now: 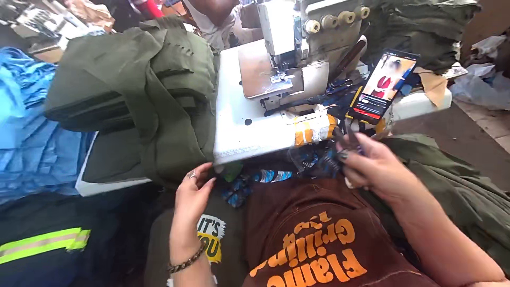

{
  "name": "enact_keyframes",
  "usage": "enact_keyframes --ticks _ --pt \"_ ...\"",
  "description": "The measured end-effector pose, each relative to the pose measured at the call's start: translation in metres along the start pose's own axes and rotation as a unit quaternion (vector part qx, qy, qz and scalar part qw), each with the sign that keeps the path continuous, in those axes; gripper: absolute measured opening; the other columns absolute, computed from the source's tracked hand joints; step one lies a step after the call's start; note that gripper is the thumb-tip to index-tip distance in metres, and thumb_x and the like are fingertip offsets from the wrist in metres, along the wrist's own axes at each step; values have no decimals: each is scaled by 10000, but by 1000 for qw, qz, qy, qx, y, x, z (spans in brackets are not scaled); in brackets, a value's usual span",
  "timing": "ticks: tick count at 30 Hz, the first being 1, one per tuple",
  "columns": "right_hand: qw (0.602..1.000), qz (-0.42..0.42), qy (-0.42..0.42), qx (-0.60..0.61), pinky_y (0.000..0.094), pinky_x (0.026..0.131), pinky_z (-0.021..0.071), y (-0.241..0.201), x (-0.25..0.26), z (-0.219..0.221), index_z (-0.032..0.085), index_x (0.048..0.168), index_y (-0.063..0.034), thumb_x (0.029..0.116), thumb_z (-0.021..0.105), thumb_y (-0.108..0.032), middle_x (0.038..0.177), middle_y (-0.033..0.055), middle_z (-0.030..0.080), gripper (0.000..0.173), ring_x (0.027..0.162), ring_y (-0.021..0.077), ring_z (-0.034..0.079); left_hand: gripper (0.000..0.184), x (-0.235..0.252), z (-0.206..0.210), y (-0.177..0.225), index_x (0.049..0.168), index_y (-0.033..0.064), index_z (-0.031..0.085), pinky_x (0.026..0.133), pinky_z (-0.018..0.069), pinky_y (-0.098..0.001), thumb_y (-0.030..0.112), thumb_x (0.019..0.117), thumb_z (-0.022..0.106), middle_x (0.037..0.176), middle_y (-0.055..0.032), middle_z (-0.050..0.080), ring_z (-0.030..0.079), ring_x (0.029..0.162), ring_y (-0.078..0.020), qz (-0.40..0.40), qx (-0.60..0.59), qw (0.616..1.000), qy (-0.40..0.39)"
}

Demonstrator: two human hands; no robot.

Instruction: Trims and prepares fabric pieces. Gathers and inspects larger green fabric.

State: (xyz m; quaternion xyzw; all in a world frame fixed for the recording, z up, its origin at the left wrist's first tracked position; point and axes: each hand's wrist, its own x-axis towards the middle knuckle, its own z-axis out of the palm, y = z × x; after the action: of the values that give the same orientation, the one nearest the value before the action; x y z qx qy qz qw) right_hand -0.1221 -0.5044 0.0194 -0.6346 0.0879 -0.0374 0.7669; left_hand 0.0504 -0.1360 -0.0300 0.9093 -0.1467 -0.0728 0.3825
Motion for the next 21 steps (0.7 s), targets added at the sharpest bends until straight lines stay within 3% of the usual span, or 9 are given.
enact_keyframes --ticks 2,4,6,8,10,12,15,18,21 --pt "999 12 -48 11 120 422 363 8 7 16 568 1127 -145 1006 547 -125 612 -99 490 124 441 -40 389 405 -5 22 35 1340 -10 580 914 601 -366 65 948 649 1181 -102 721 720 1037 -185 81 -151 985 -14" --pt "998 0 -62 20 113 426 363 6 10 24 577 1112 -147 1020 537 -126 608 -88 481 102 443 -41 390 488 -6 49 71 1408 28 530 940 592 -364 91 947 676 1171 -62 730 710 1071 -175 158 -247 951 -102" --pt "999 -29 -42 16 109 427 365 1 11 24 581 1107 -152 1019 528 -120 604 -87 485 108 442 -41 394 588 -6 72 99 1441 31 494 888 594 -320 126 913 733 1095 -31 735 706 991 -127 200 -301 912 -194" --pt "999 -53 10 -3 118 420 367 -2 12 15 587 1121 -156 1015 535 -118 596 -82 486 124 432 -34 392 601 -5 85 120 1423 37 519 796 603 -267 70 876 766 981 -15 738 703 856 -84 180 -368 873 -265" --pt "995 -61 62 -37 131 417 361 1 11 3 570 1116 -160 1006 539 -110 579 -82 467 124 425 -25 382 620 -2 91 129 1442 57 507 724 618 -273 -7 873 745 961 -54 736 713 803 -117 139 -423 843 -302" --pt "994 -48 83 -57 140 411 355 8 10 -7 571 1115 -153 1004 553 -113 577 -70 458 119 418 -11 378 659 3 95 130 1474 79 463 761 624 -295 -57 880 714 1023 -77 729 720 857 -143 147 -416 843 -309" --pt "995 -17 77 -65 149 415 353 21 13 -11 575 1093 -135 1003 572 -124 597 -60 473 91 427 -4 379 450 14 106 127 1323 -5 597 918 582 -304 -72 887 686 1162 -68 706 684 1025 -128 209 -381 838 -329" --pt "995 2 75 -69 157 414 352 34 22 -14 586 1083 -118 1000 580 -110 591 -51 475 84 421 5 379 268 24 118 121 1147 -6 718 911 572 -271 -88 900 654 1173 -43 705 671 1035 -86 206 -373 827 -367" --pt "992 13 84 -98 171 429 357 50 33 -23 592 1097 -93 1007 599 -108 625 -22 511 92 437 21 391 275 29 127 113 1143 -8 726 934 570 -275 -104 898 645 1227 -61 690 666 1074 -92 200 -355 828 -386"
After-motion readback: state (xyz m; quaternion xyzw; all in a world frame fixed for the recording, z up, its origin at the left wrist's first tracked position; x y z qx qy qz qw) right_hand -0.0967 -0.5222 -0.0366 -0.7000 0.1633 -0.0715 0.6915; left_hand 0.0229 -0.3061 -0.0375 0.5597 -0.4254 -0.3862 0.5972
